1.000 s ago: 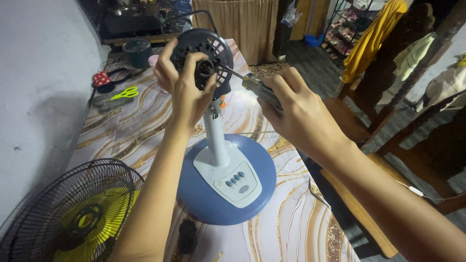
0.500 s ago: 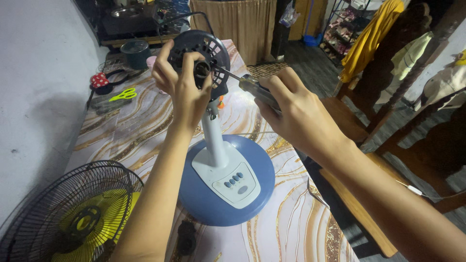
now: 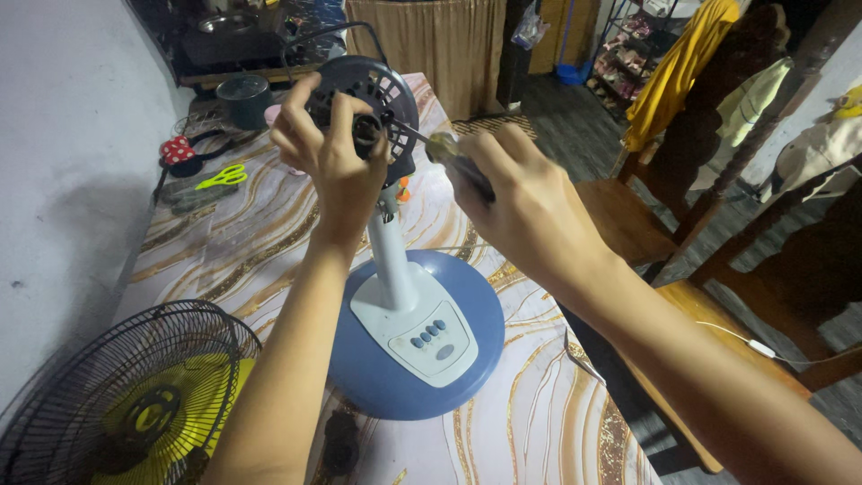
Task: The person assembles a table fan by first tightening the central hub with a screwdriver, then attaching the front wire cage, and finally securing the central hub cap by hand. The task is performed on a patterned tablecloth in a cluttered room.
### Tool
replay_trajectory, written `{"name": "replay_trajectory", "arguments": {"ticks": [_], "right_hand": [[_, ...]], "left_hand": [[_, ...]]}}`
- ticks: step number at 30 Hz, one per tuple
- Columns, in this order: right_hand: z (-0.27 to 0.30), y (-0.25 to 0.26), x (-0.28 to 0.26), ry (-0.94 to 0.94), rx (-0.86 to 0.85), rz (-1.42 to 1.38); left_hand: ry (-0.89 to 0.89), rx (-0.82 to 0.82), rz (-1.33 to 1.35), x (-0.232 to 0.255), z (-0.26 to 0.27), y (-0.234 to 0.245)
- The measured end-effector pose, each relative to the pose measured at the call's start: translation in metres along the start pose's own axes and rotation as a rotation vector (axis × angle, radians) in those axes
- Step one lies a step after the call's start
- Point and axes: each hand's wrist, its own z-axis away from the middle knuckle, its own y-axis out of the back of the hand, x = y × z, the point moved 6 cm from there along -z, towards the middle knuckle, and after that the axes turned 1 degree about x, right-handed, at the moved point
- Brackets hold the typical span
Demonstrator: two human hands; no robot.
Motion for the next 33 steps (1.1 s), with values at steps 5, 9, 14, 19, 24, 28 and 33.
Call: {"name": "replay_trajectory", "arguments": {"ticks": [5, 9, 14, 19, 24, 28, 33], "right_hand": [[-0.018, 0.000, 0.015, -0.093, 0.052, -0.182], [-0.007, 0.000, -0.009, 0.133, 0.017, -0.055], [-0.004, -0.015, -0.007, 0.090, -0.209, 0.086], [-0.020, -0.018, 0.015, 0.140, -0.195, 0.375], [-0.026, -0.025, 0.032, -0.157, -0.316, 0.325], [-0.041, -0.020, 0.025, 0.061, -0.267, 0.094], [-0.041, -0.027, 0.013, 0.134, -0.392, 0.391]], "left_hand": [[-0.010, 0.008, -0.045, -0.003, -0.001, -0.001], [0.067, -0.009, -0.028, -0.001, -0.001, -0.003], [-0.033, 0.017, 0.009, 0.005, -0.001, 0.004], [0.023, -0.001, -0.009, -0.001, -0.003, -0.002], [-0.005, 0.045, -0.102, -0.001, -0.003, -0.008], [-0.001, 0.048, -0.098, -0.003, -0.005, -0.005], [-0.048, 0.069, -0.134, 0.004, -0.007, -0.003]]}}
